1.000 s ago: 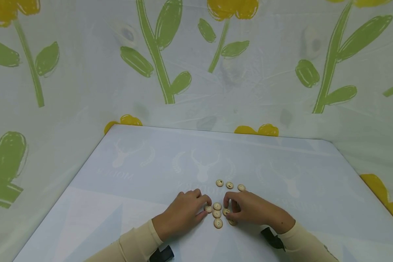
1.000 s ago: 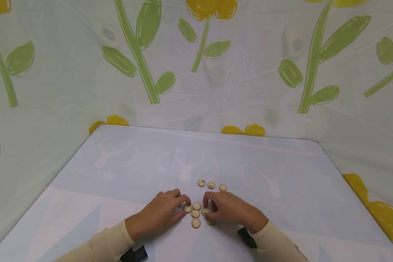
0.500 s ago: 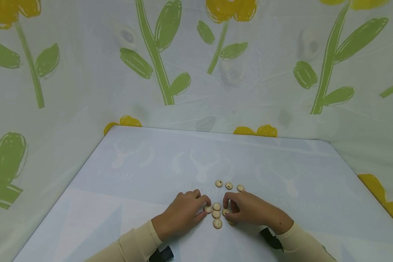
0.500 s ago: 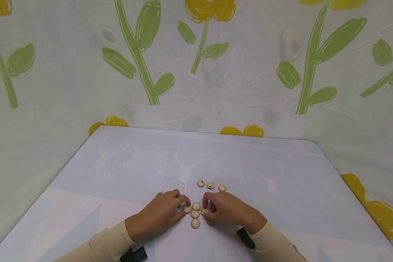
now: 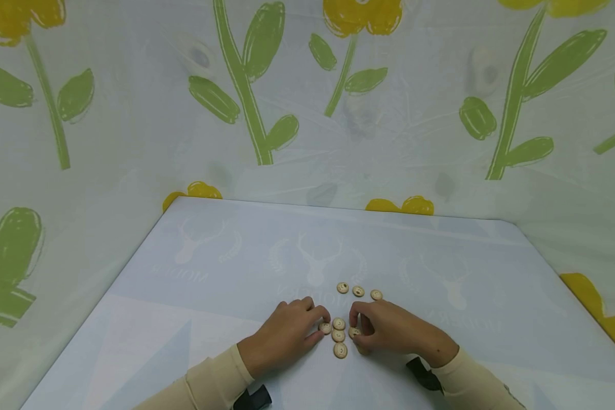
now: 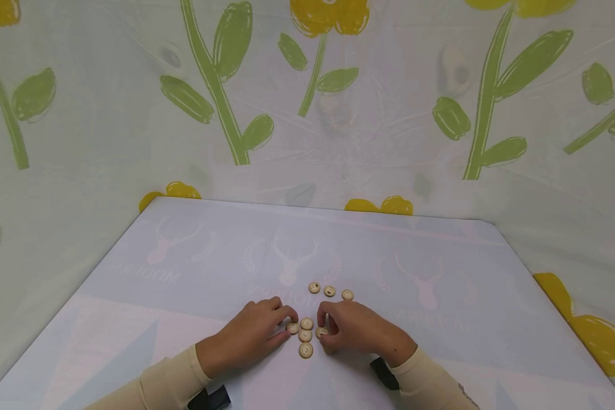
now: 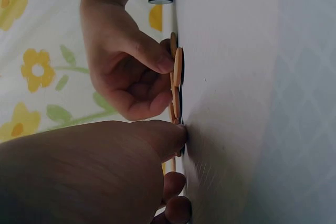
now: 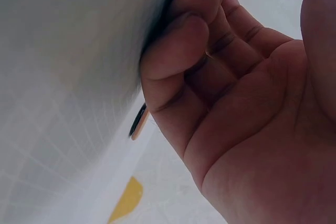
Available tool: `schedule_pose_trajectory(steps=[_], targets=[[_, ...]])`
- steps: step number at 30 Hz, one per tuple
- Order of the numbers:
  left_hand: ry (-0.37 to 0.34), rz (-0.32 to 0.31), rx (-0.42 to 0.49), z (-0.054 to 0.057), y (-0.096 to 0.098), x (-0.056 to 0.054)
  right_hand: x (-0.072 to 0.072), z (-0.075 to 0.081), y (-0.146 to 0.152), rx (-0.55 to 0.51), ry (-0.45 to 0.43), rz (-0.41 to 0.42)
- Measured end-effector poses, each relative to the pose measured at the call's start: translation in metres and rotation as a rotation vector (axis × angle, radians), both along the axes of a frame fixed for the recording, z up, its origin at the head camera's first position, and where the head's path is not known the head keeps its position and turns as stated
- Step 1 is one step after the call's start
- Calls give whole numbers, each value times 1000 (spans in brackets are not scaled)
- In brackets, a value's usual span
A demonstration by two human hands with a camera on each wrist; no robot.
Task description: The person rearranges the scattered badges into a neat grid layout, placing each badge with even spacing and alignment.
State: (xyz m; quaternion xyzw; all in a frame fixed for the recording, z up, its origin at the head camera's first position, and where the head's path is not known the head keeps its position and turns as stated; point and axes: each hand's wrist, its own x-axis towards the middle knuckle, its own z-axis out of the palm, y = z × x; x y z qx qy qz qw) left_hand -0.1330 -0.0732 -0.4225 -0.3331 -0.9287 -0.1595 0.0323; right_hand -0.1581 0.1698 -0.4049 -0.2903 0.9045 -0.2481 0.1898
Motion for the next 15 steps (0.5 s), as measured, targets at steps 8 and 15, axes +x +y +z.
schedule_pose_trajectory(steps=[8,15], targets=[[-4,0,7,0,-1,0,-1,-1,0,3,23,5],[-8,-1,12,-3,0,0,1,1,0,-15,12,-15]])
